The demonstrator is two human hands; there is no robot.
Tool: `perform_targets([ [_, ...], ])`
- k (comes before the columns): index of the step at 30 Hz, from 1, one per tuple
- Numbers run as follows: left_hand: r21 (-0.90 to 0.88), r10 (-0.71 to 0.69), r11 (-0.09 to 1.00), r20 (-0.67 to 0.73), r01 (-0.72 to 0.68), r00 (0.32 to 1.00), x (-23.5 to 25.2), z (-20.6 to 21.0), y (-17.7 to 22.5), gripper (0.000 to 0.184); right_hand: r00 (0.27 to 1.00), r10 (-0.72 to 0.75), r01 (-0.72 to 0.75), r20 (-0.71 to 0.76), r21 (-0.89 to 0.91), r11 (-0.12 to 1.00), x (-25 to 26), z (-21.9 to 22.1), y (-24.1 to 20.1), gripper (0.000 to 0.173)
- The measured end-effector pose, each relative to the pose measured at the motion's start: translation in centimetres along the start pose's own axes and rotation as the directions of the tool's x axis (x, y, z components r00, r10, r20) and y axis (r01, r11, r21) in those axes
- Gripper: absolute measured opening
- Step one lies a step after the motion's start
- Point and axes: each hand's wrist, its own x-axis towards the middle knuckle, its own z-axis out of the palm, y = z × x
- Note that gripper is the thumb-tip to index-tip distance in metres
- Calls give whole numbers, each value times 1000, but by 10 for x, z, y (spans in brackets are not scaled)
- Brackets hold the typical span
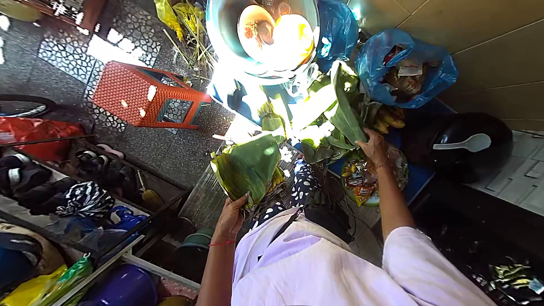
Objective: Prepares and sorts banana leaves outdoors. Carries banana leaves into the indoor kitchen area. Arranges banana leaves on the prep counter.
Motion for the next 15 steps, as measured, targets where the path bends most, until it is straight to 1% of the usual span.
perform_targets([
  [2, 0, -5, 1000, 6, 5, 1000, 1, 2, -2, 17, 995, -30, 39, 100, -91, 995, 9, 16, 0, 60],
  [4, -3, -4, 1000, -1, 4, 1000, 0, 5, -2, 17, 991, -58, 72, 120, -116, 991, 24, 18, -10, 65],
  [5, 0, -7, 1000, -9, 7, 1000, 0, 6, -2, 17, 993, -77, 85, 94, -84, 993, 34, 15, -19, 63],
  [8, 13, -14, 1000, -18, 15, 1000, -2, 7, -5, 17, 989, -135, 137, -62, 15, 991, 82, 11, -47, 46],
  [9, 12, -16, 1000, -22, 17, 1000, -1, 7, -7, 17, 985, -136, 138, -105, 15, 990, 102, 11, -55, 43],
  [11, 4, -21, 1000, -29, 21, 999, -1, 7, -10, 17, 979, -129, 127, -156, -24, 992, 144, 13, -70, 44],
  [13, 2, -24, 1000, -42, 24, 999, -3, 6, -14, 17, 984, -98, 80, -147, -124, 989, 176, 18, -80, 55],
  [15, -4, -26, 1000, -64, 26, 998, -5, 4, -17, 18, 996, -7, -10, -90, -191, 982, 192, 17, -91, 77],
])
